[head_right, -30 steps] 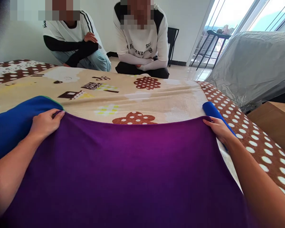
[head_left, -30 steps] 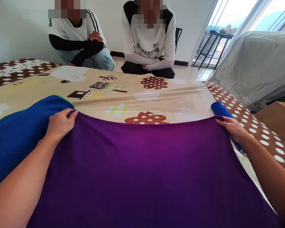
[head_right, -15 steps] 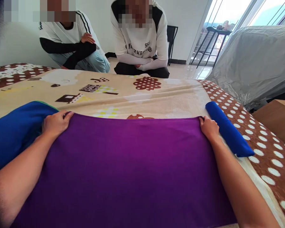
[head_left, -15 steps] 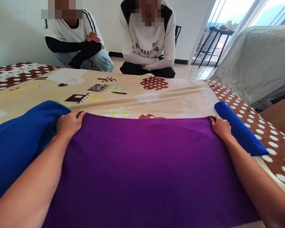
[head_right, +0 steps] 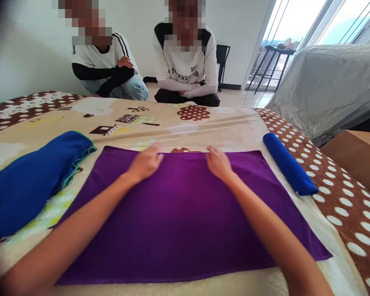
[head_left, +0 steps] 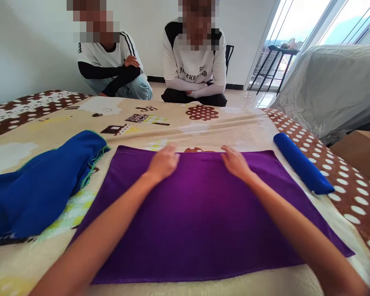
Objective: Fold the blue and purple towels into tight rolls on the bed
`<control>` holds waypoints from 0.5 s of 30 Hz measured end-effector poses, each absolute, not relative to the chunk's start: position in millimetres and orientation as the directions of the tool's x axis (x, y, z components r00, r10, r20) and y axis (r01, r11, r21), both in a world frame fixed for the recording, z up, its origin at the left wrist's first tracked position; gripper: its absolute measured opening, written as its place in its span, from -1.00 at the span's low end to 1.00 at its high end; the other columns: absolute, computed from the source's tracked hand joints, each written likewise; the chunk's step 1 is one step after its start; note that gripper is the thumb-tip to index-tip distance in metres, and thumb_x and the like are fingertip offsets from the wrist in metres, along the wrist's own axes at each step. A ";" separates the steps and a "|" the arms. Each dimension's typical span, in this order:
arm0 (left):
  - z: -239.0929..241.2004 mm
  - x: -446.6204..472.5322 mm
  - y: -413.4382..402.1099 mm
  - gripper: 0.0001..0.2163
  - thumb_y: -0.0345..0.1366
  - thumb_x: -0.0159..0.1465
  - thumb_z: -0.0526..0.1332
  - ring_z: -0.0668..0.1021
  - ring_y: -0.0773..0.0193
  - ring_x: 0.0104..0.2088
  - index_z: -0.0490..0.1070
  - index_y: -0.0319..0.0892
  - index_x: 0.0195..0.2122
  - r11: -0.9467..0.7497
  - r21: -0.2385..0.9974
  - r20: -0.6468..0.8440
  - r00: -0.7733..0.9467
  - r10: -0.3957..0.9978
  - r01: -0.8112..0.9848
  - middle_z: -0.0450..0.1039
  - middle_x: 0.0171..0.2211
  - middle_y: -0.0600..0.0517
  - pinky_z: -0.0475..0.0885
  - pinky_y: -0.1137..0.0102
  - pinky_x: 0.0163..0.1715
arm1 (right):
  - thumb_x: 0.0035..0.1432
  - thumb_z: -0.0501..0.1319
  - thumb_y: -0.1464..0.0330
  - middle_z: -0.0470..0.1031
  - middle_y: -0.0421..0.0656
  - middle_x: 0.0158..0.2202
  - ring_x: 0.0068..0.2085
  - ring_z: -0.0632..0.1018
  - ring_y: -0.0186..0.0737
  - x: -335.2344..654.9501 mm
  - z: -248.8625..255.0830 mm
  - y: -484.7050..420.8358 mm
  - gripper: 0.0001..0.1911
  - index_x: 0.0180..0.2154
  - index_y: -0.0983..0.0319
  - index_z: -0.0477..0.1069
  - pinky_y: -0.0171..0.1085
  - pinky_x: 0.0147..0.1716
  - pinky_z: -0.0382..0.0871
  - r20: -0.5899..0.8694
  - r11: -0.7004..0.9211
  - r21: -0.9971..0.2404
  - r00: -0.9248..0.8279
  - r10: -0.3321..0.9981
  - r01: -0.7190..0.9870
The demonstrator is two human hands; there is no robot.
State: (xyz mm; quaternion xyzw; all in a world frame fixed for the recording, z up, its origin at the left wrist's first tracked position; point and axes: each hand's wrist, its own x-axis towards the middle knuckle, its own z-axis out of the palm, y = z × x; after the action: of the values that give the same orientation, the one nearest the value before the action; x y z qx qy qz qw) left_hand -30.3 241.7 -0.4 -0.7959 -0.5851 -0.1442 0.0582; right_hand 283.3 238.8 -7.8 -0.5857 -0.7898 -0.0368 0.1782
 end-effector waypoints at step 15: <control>-29.3 -232.3 241.1 -0.53 -0.11 0.40 0.17 0.32 -0.07 0.30 0.26 -0.18 0.28 0.106 0.126 0.255 -0.135 0.958 0.986 0.21 0.33 -0.18 0.22 -0.14 0.26 | 0.43 -0.14 0.04 0.17 0.03 0.37 0.41 0.16 -0.01 475.6 -51.8 242.8 -0.38 0.32 0.22 0.23 0.08 0.37 0.04 0.122 -0.006 -0.182 0.028 0.992 0.983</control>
State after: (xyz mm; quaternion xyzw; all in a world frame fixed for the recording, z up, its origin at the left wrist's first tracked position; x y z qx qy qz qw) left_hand -232.3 241.1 -29.3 -0.6553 -0.7416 -0.1331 0.0541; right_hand 475.6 242.8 -51.8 -0.7088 -0.6968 0.0206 0.1084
